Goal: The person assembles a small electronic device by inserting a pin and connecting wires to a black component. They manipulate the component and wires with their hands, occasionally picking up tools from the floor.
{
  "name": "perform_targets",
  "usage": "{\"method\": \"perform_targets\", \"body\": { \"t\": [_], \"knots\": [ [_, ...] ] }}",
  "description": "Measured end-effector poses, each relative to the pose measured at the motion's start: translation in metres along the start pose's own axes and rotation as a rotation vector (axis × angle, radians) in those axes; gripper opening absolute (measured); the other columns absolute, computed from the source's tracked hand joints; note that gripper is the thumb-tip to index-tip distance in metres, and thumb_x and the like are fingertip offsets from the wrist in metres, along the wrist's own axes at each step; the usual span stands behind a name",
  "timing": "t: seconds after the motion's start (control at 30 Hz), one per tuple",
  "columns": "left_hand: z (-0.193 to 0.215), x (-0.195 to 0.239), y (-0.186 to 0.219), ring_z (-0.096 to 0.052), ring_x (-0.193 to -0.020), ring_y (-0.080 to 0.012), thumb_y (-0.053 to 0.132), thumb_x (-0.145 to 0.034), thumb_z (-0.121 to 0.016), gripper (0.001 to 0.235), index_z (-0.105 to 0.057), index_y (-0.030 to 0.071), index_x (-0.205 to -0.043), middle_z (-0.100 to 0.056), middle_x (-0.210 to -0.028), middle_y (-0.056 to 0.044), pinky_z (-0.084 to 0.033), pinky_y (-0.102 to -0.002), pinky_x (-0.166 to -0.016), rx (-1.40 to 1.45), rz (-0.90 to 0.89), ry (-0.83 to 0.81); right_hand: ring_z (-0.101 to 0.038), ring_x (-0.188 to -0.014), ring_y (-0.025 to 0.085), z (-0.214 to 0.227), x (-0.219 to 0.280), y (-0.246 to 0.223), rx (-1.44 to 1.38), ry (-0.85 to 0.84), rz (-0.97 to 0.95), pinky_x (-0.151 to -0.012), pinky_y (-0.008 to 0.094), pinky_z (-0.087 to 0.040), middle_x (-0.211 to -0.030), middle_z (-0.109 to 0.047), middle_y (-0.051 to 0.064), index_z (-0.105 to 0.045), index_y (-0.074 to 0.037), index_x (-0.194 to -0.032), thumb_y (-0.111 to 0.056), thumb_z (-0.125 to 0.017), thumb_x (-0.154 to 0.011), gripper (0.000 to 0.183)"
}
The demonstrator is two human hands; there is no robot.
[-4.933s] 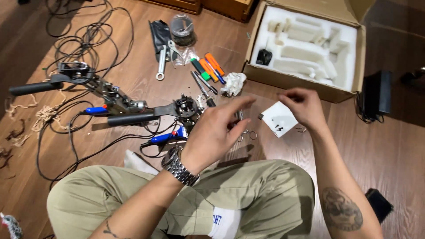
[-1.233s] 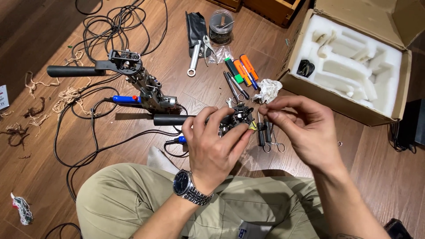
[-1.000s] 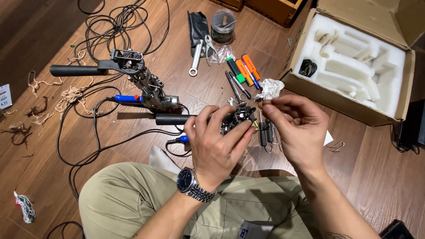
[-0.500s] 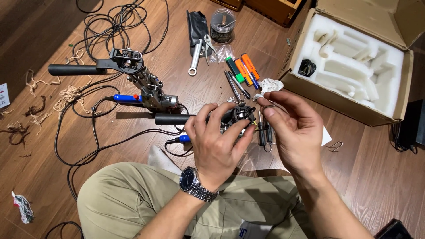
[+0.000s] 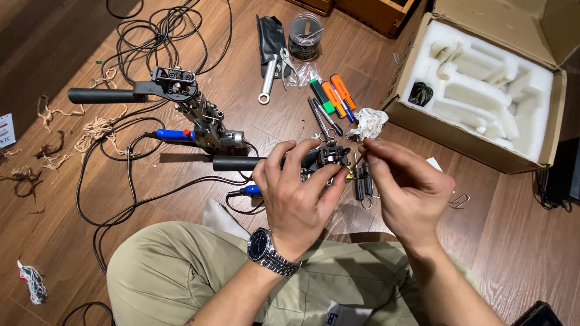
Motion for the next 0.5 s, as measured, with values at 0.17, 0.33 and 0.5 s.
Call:
{"method": "perform_targets", "body": {
  "t": [0.17, 0.33, 0.5],
  "knots": [
    [0.0014, -0.0011, 0.0012, -0.054, -0.122, -0.0316, 0.033, -0.091, -0.082, 0.01, -0.08, 0.023, -0.094, -0.068, -0.126, -0.002, -0.035, -0.049, -0.096, 0.006, 0.003, 0.006, -0.076, -0.107, 0.035, -0.0035, 0.0047, 0.0002, 0.1, -0.048, 0.248, -0.103, 0.039, -0.063, -0.111, -0.074, 0.026, -0.071, 0.01, -0.109, 0.013, -0.071, -0.096, 0.013],
    [-0.001, 0.0, -0.0001, -0.053, -0.123, -0.0314, 0.035, -0.091, -0.082, 0.014, -0.08, 0.022, -0.096, -0.069, -0.127, -0.003, -0.036, -0.049, -0.095, 0.014, 0.002, -0.005, -0.077, -0.106, 0.036, -0.0052, 0.0087, 0.0022, 0.133, -0.039, 0.332, -0.101, 0.039, -0.064, -0.111, -0.074, 0.027, -0.071, 0.011, -0.11, 0.016, -0.074, -0.094, 0.017],
    [-0.0007, -0.0012, 0.0005, -0.052, -0.123, -0.0304, 0.034, -0.091, -0.081, 0.011, -0.081, 0.023, -0.094, -0.069, -0.128, -0.002, -0.034, -0.048, -0.094, 0.015, 0.008, -0.026, -0.077, -0.104, 0.037, -0.0083, 0.0091, 0.0016, 0.143, -0.062, 0.386, -0.1, 0.04, -0.065, -0.11, -0.074, 0.029, -0.071, 0.012, -0.108, 0.014, -0.074, -0.093, 0.016]
  ]
}}
Point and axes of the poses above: each hand's wrist, its own x-axis away from the middle knuckle, its own z-axis out of the back of the hand, y = z × x, the point moved 5 cm from there along -x, towards the middle knuckle
